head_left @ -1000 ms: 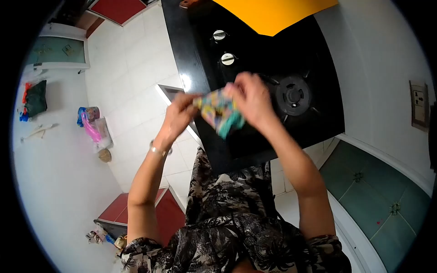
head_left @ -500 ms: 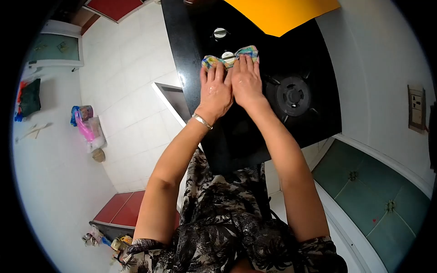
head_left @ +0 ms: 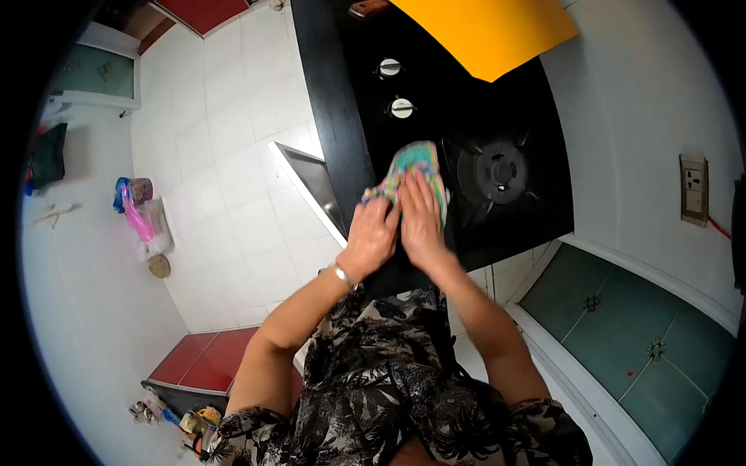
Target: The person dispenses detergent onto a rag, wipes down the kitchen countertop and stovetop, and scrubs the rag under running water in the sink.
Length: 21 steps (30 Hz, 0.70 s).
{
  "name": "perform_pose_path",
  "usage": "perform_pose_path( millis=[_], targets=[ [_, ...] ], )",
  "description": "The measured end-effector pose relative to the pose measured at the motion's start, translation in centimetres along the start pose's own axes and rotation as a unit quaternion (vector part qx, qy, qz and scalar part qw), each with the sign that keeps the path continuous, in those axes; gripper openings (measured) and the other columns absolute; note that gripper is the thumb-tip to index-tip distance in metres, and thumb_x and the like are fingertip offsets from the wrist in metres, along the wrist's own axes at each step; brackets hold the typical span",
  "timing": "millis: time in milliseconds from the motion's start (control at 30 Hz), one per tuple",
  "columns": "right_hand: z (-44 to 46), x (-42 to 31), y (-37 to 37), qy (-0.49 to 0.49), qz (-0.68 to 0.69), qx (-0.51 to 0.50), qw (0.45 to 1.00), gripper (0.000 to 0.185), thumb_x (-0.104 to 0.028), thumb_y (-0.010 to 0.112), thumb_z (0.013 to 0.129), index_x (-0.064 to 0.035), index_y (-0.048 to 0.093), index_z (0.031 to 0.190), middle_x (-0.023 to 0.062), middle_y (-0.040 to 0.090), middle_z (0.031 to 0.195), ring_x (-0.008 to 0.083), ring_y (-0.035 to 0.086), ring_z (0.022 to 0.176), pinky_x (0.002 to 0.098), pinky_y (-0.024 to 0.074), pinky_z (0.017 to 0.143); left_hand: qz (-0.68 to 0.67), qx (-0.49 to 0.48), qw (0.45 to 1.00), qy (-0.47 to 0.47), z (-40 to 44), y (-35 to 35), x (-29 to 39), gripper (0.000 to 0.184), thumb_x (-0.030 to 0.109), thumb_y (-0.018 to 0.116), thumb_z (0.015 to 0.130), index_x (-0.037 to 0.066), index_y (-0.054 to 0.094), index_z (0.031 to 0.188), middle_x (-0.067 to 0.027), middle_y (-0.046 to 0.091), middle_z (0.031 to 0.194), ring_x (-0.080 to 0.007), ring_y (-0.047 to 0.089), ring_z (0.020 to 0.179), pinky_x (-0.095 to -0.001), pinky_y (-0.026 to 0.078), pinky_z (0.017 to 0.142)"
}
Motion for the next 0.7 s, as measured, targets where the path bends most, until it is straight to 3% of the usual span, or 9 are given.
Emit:
perform_pose_path(
  millis=[67,167,300,433,567,633,700],
  targets=[
    [-3.6,-1.2,0.8,0.020,-0.020,-0.013,1.000,0.046,-0.005,0.053,0.094,0.0101,0.051,0.137,0.0278,0.038,0.155,0.0427,0.026,0.150,0.0541,0.0211,0.122,-0.036,-0.047,0.998,0.006,-2.3,-0.1,0.6,0.052,0.007,0.072,0.072,-0.001,0.064,0.123,-0.0153,0.057,0.106,-0.0309,0.056,0.100,-0.0414,0.041,0.079],
    [-2.2,-2.3,1.2,0.005,0.001,-0.034,0.999,0.049,-0.006,0.054,0.092,0.0109,0.050,0.138,0.0291,0.039,0.154,0.0445,0.027,0.149,0.0555,0.0216,0.121,-0.021,-0.029,0.999,0.002,-3.0,-1.5,-1.4,0.056,0.008,0.073,0.071,0.002,0.062,0.126,-0.0149,0.057,0.110,-0.0320,0.055,0.101,-0.0439,0.041,0.081],
    [7.5,-2.9,2.6,-0.104,0.029,0.014,0.994,0.047,-0.004,0.052,0.092,0.0075,0.053,0.137,0.0268,0.043,0.152,0.0441,0.032,0.146,0.0539,0.0234,0.121,0.059,0.065,0.995,-0.057,1.4,-3.1,-7.0,0.059,0.005,0.071,0.070,0.001,0.060,0.128,-0.0156,0.056,0.111,-0.0338,0.056,0.103,-0.0459,0.040,0.084],
    [18.3,-1.5,6.0,-0.095,-0.018,0.058,0.994,0.040,-0.009,0.049,0.096,0.0038,0.057,0.133,0.0247,0.045,0.152,0.0413,0.035,0.145,0.0509,0.0243,0.121,0.073,0.087,0.983,-0.143,8.4,-4.7,-13.9,0.051,0.006,0.064,0.081,0.008,0.061,0.132,-0.0153,0.058,0.117,-0.0354,0.056,0.110,-0.0498,0.045,0.088],
    [24.1,-0.2,7.7,-0.084,-0.078,-0.037,0.993,0.041,-0.014,0.053,0.096,-0.0063,0.061,0.135,0.0155,0.046,0.154,0.0384,0.032,0.147,0.0511,0.0228,0.121,0.114,0.101,0.979,-0.137,11.7,-4.9,-17.2,0.040,0.008,0.062,0.084,0.013,0.064,0.124,-0.0126,0.058,0.118,-0.0335,0.055,0.114,-0.0500,0.045,0.088],
    [24.0,0.1,7.8,-0.103,-0.098,-0.060,0.988,0.043,-0.015,0.054,0.093,-0.0095,0.061,0.135,0.0105,0.043,0.157,0.0349,0.028,0.150,0.0543,0.0217,0.120,0.122,0.062,0.977,-0.163,11.6,-4.9,-17.0,0.038,0.010,0.063,0.085,0.014,0.065,0.122,-0.0120,0.059,0.116,-0.0327,0.057,0.112,-0.0506,0.045,0.086],
    [22.2,-0.7,7.2,-0.136,-0.099,-0.053,0.984,0.046,-0.013,0.057,0.090,-0.0121,0.061,0.136,0.0091,0.045,0.155,0.0332,0.028,0.149,0.0561,0.0228,0.118,0.124,0.067,0.979,-0.147,10.5,-5.4,-15.9,0.035,0.009,0.064,0.082,0.009,0.066,0.117,-0.0142,0.057,0.108,-0.0334,0.058,0.103,-0.0481,0.047,0.082]
  ],
)
Point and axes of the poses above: each hand's wrist, its own z-axis towards the middle knuckle, its own y-axis out of the palm, x = y × z, the point moved 9 cm from there along z, towards the middle knuckle
